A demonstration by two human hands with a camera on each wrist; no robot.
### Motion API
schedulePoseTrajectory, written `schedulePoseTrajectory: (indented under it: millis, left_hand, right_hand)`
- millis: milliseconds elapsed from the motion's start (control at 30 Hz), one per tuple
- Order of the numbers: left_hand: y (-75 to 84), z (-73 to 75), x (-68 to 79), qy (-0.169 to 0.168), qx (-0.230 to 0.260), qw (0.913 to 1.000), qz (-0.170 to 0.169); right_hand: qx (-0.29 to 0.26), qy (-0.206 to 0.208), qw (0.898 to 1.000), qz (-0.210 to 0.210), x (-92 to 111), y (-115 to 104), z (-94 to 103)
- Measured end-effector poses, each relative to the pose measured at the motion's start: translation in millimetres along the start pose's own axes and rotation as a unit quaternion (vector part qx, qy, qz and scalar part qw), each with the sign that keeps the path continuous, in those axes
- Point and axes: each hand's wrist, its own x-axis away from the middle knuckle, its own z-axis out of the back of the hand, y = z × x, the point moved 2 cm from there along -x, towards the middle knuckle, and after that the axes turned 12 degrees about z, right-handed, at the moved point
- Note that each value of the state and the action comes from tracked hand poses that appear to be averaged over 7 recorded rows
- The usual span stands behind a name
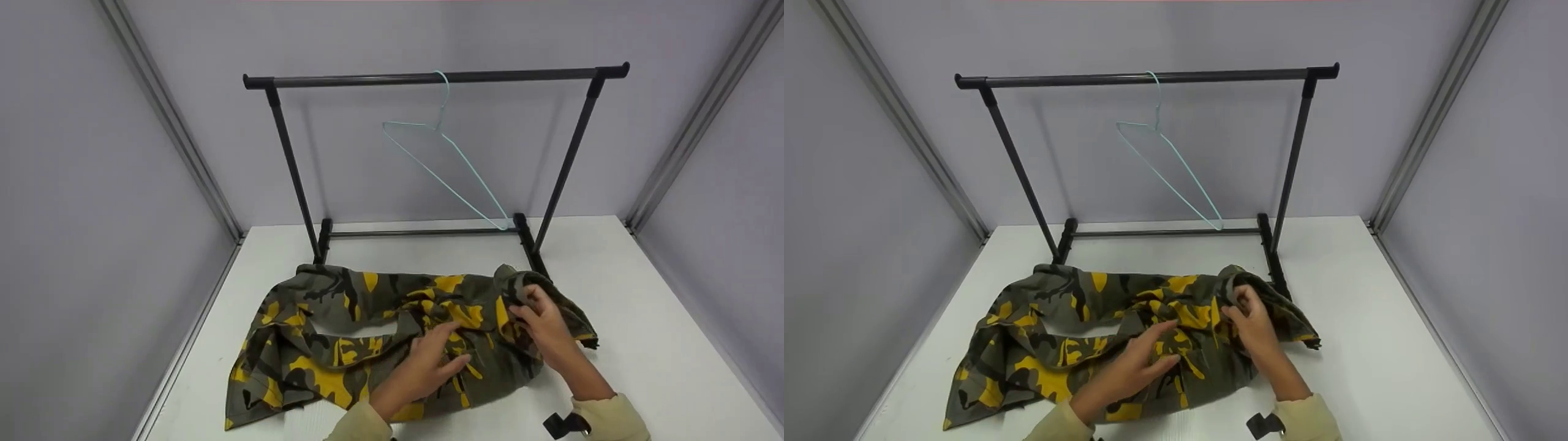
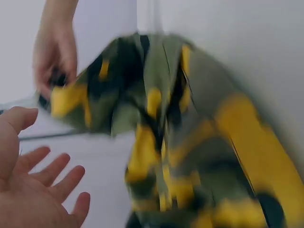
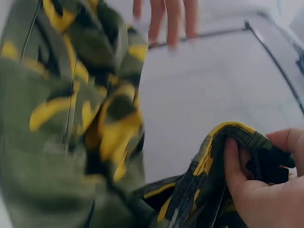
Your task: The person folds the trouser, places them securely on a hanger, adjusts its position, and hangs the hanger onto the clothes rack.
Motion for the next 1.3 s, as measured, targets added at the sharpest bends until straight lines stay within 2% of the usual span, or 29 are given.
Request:
schedulePoseTrajectory:
  millis: [67,133,200,300,367,433,467,500,567,633,667,800,867,900,967,1033,1100,1200,1300]
  left_hand:
    - [9.0,-10.3,-11.1,-0.011,0.032,0.9991,0.026]
    - [16.1,-19.3,-21.6,-0.005,0.064,0.9974,0.033]
    - [20.5,-25.7,-31.4,0.011,0.108,0.9941,0.003]
    - [22.7,-27.7,-41.4,0.061,0.153,0.9847,-0.056]
    - [22.7,-24.4,-44.5,0.096,0.181,0.9749,-0.088]
    - [24.1,-18.0,-44.1,0.127,0.194,0.9682,-0.093]
    - [26.8,-13.5,-42.0,0.135,0.201,0.9655,-0.094]
    - [29.9,-8.9,-39.8,0.140,0.206,0.9640,-0.093]
    - [37.1,-0.5,-35.0,0.140,0.210,0.9632,-0.092]
    - [44.7,6.8,-30.5,0.135,0.212,0.9638,-0.087]
    - [48.1,10.0,-28.5,0.133,0.216,0.9635,-0.085]
    - [47.9,10.3,-33.7,0.138,0.219,0.9624,-0.081]
    - [43.5,8.1,-39.0,0.142,0.213,0.9629,-0.087]
    - [40.9,6.1,-42.3,0.141,0.207,0.9638,-0.091]
    - [38.1,3.4,-46.6,0.134,0.193,0.9665,-0.104]
    - [38.0,2.2,-48.7,0.132,0.182,0.9671,-0.119]
    - [38.2,1.6,-49.9,0.132,0.179,0.9663,-0.130]
    - [39.0,-1.3,-48.8,0.140,0.171,0.9672,-0.126]
    - [37.7,-14.2,-44.6,0.143,0.113,0.9785,-0.096]
  right_hand:
    - [-0.013,-0.009,1.000,0.007,2,-6,-13.4]
    - [-0.029,-0.025,0.999,0.014,4,-11,-24.5]
    - [-0.038,-0.048,0.998,0.024,6,-15,-33.1]
    - [-0.031,-0.083,0.995,0.034,9,-17,-39.2]
    - [0.009,-0.104,0.993,0.060,10,-17,-39.0]
    - [0.088,-0.108,0.984,0.113,10,-16,-34.9]
    - [0.142,-0.104,0.973,0.150,10,-16,-31.6]
    - [0.199,-0.094,0.957,0.190,10,-15,-27.4]
    - [0.295,-0.055,0.918,0.260,10,-14,-17.5]
    - [0.353,-0.021,0.880,0.316,9,-14,-7.5]
    - [0.365,-0.013,0.866,0.340,9,-13,-3.3]
    - [0.394,0.019,0.826,0.403,4,-10,8.9]
    - [0.413,0.042,0.814,0.406,1,-7,12.0]
    - [0.421,0.048,0.814,0.397,-1,-6,13.2]
    - [0.429,0.044,0.822,0.373,-3,-4,14.8]
    - [0.427,0.014,0.837,0.341,-5,-2,14.4]
    - [0.427,-0.025,0.846,0.318,-5,-1,12.8]
    - [0.421,-0.048,0.850,0.314,-4,-1,10.8]
    - [0.420,-0.028,0.841,0.341,-5,-3,11.1]
